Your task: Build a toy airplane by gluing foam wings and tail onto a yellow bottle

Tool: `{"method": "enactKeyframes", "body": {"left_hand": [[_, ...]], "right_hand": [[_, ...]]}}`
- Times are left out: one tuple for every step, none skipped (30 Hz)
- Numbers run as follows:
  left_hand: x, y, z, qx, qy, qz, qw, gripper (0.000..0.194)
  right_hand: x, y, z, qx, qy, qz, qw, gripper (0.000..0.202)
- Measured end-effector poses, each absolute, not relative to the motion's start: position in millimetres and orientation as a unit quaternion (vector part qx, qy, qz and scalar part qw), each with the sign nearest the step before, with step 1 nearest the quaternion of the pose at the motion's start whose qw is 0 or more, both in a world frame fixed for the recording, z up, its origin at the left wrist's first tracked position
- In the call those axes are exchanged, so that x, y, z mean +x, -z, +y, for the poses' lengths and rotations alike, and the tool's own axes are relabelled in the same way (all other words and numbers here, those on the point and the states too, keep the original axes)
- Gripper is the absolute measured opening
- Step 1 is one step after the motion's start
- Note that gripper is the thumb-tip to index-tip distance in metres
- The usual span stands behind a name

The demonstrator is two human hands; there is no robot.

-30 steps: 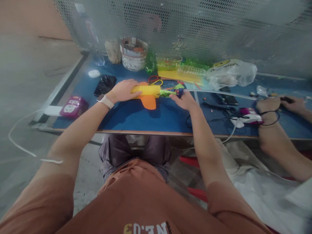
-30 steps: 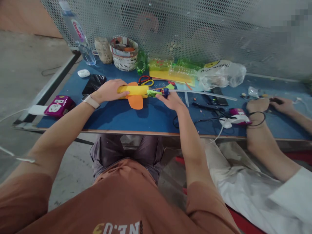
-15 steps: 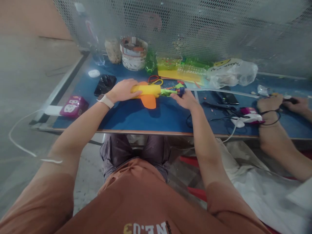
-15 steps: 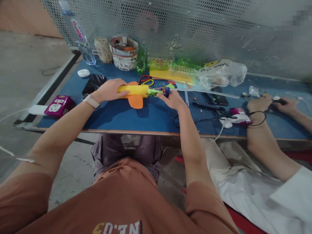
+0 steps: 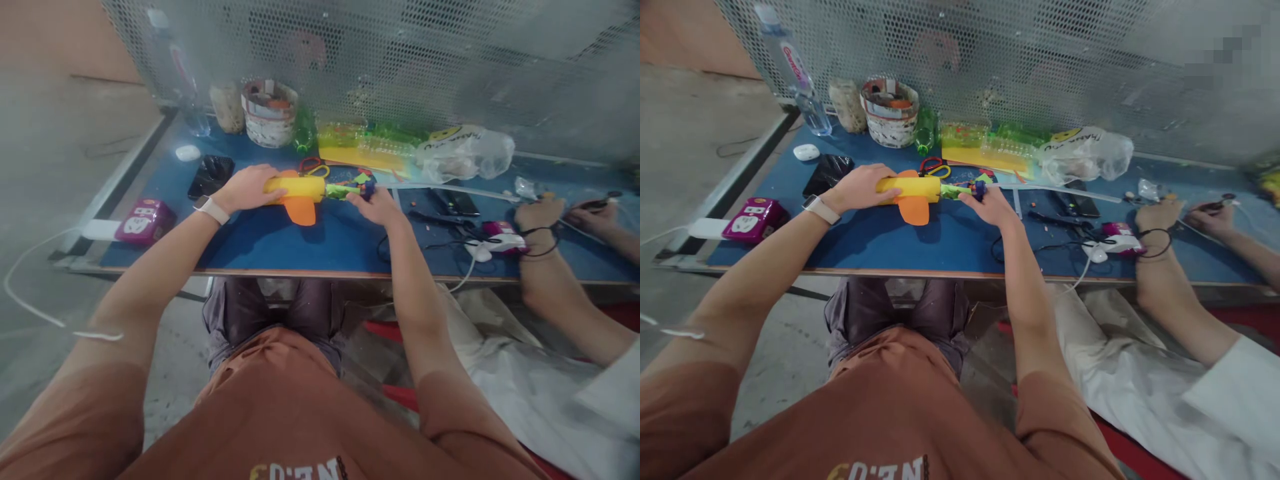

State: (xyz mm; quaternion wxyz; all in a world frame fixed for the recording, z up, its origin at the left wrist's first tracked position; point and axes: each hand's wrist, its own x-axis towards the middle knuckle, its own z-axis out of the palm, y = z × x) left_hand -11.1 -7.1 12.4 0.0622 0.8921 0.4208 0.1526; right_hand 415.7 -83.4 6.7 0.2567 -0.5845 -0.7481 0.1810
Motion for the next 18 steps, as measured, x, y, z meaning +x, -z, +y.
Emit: {"method": "enactKeyframes", "body": {"left_hand": [[-11.1,-12.1,-6.9,0.892,-0.153,0.421,0.063,0.067],[-10.9,-11.9,-6.8,0.891,-0.154,0.422,0.063,0.067],[-10.8,-11.8,-6.7,0.891,-0.154,0.422,0.062,0.067],[-10.6,-11.8,-6.8,0.891,-0.154,0.423,0.061,0.068],[-10.4,-12.0,-6.9,0.891,-0.153,0.423,0.059,0.068],[-10.2,-12.2,-7.1,0.891,-0.151,0.424,0.057,0.068],[-10.1,-12.4,-7.2,0.892,-0.149,0.424,0.056,0.068],[-9.9,-12.6,-7.4,0.892,-0.147,0.424,0.055,0.067],[-9.7,-12.8,-7.6,0.892,-0.147,0.425,0.055,0.067],[-9.6,-12.9,-7.7,0.892,-0.147,0.425,0.055,0.066],[-9.4,-13.0,-7.7,0.891,-0.148,0.425,0.055,0.066],[-9.3,-13.0,-7.7,0.891,-0.150,0.425,0.054,0.065],[-9.1,-13.0,-7.7,0.891,-0.151,0.426,0.053,0.064],[-9.0,-13.1,-7.7,0.891,-0.150,0.426,0.052,0.064],[-9.0,-13.1,-7.7,0.891,-0.148,0.427,0.051,0.064],[-8.9,-13.2,-7.8,0.891,-0.145,0.426,0.050,0.063],[-8.9,-13.3,-8.0,0.892,-0.143,0.426,0.050,0.064],[-8.8,-13.4,-8.4,0.891,-0.142,0.427,0.049,0.064]], "right_hand": [[416.4,-5.6,-83.1,-0.581,-0.181,-0.749,0.262,0.081],[417.0,-4.6,-82.9,-0.578,-0.181,-0.750,0.266,0.083],[417.4,-3.8,-82.8,-0.578,-0.183,-0.749,0.269,0.084],[417.8,-3.2,-82.8,-0.579,-0.186,-0.746,0.271,0.085],[418.0,-2.8,-82.9,-0.582,-0.189,-0.743,0.270,0.086],[418.3,-2.6,-83.0,-0.587,-0.191,-0.740,0.267,0.086],[418.6,-2.4,-82.9,-0.591,-0.192,-0.739,0.262,0.087],[419.1,-2.2,-82.8,-0.593,-0.192,-0.738,0.258,0.087],[419.6,-2.0,-82.5,-0.595,-0.192,-0.738,0.255,0.087],[420.2,-1.6,-82.1,-0.595,-0.192,-0.738,0.254,0.086],[420.9,-1.1,-81.5,-0.593,-0.193,-0.739,0.255,0.085],[421.7,-0.5,-80.9,-0.590,-0.195,-0.740,0.257,0.084],[422.4,0.0,-80.2,-0.586,-0.197,-0.741,0.261,0.082],[423.1,0.4,-79.6,-0.582,-0.199,-0.743,0.265,0.080],[423.7,0.7,-79.1,-0.579,-0.200,-0.744,0.268,0.080],[424.2,0.7,-78.7,-0.577,-0.201,-0.744,0.270,0.080],[424.5,0.6,-78.6,-0.578,-0.200,-0.744,0.269,0.081],[424.7,0.2,-78.6,-0.580,-0.198,-0.743,0.267,0.084]]}}
